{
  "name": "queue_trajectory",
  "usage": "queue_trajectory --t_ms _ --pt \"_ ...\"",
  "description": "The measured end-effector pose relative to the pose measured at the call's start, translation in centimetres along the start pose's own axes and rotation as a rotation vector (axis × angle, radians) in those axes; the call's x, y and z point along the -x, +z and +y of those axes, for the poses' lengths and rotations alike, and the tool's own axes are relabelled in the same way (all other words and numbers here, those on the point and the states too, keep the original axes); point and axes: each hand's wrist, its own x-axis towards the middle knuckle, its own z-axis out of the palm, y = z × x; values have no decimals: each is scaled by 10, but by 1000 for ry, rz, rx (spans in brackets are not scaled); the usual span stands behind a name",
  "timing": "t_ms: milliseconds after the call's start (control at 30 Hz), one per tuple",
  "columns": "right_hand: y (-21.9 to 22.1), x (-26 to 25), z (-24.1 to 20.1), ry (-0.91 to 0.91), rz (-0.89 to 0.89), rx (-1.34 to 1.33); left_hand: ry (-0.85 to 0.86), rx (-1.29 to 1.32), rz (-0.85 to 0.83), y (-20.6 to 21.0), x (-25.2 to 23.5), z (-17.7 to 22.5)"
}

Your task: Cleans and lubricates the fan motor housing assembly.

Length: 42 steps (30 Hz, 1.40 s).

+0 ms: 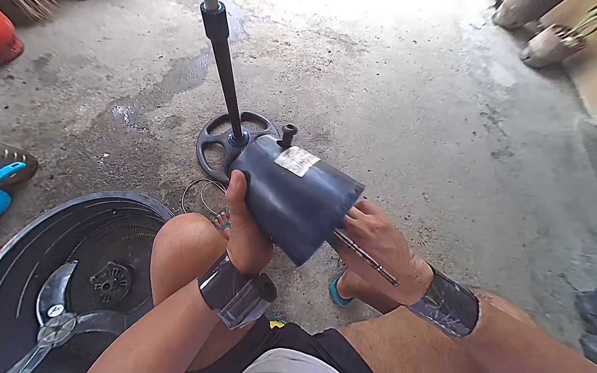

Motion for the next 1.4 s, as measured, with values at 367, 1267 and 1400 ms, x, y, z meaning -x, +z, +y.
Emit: queue_trajectory --t_ms 367,1267,1400 --pt "-14 -4 14 -126 281 -9 -29 193 -56 9 -7 5" --pt "-27 37 90 145 406 -1421 -189 370 -170 -34 5 8" --pt "-28 33 71 333 334 -1890 -377 490 -292 -56 12 4"
